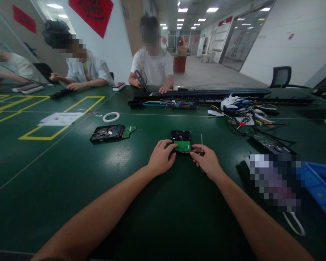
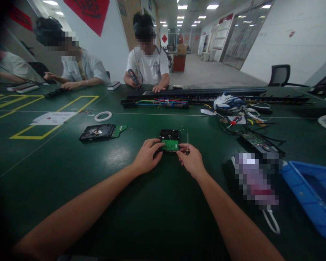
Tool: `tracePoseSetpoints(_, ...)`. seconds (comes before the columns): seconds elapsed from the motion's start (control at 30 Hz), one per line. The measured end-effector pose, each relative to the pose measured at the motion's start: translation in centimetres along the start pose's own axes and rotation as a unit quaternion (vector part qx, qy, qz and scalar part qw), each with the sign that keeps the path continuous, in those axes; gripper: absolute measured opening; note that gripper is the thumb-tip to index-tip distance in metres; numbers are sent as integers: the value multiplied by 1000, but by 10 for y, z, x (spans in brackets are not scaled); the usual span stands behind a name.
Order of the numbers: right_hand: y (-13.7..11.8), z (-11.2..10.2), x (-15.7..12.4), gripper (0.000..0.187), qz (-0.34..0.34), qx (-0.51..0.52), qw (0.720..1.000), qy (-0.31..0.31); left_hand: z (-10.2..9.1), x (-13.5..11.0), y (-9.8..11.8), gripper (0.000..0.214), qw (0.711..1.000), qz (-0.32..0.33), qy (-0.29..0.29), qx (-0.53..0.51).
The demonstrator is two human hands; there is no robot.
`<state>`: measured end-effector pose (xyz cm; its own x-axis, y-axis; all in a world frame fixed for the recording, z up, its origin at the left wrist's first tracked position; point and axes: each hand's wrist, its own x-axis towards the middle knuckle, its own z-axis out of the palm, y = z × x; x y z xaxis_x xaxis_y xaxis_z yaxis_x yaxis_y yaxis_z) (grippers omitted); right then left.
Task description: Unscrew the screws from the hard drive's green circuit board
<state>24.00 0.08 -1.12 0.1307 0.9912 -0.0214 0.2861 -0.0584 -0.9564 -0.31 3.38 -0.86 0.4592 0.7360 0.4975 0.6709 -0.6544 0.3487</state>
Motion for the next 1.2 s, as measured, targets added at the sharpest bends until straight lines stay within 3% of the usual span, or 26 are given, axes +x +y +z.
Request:
tracePoseSetpoints(0.17,-2,1,-1,46,-1,-10,1000,4,-2,1,4,43,999,43,-25,7)
tracePoseSetpoints(0.43,-4,0,-2,44,1,-21,1000,1,-4,0,4,38,999,46,-26,3)
tracePoseSetpoints(0.7,-15,0,-4,59,-9,-63,997,-44,0,0,4,49,999,32,-20,21)
tracePoseSetpoints(0.87,-17,0,-6,52,-35,-126,991,-35,0,0,4,42,999,36,-14,17)
tracePoseSetpoints(1.2,-23,-1,-8,47,-36,-131,990,-23,-1,0,2,33,999,47,1,-6)
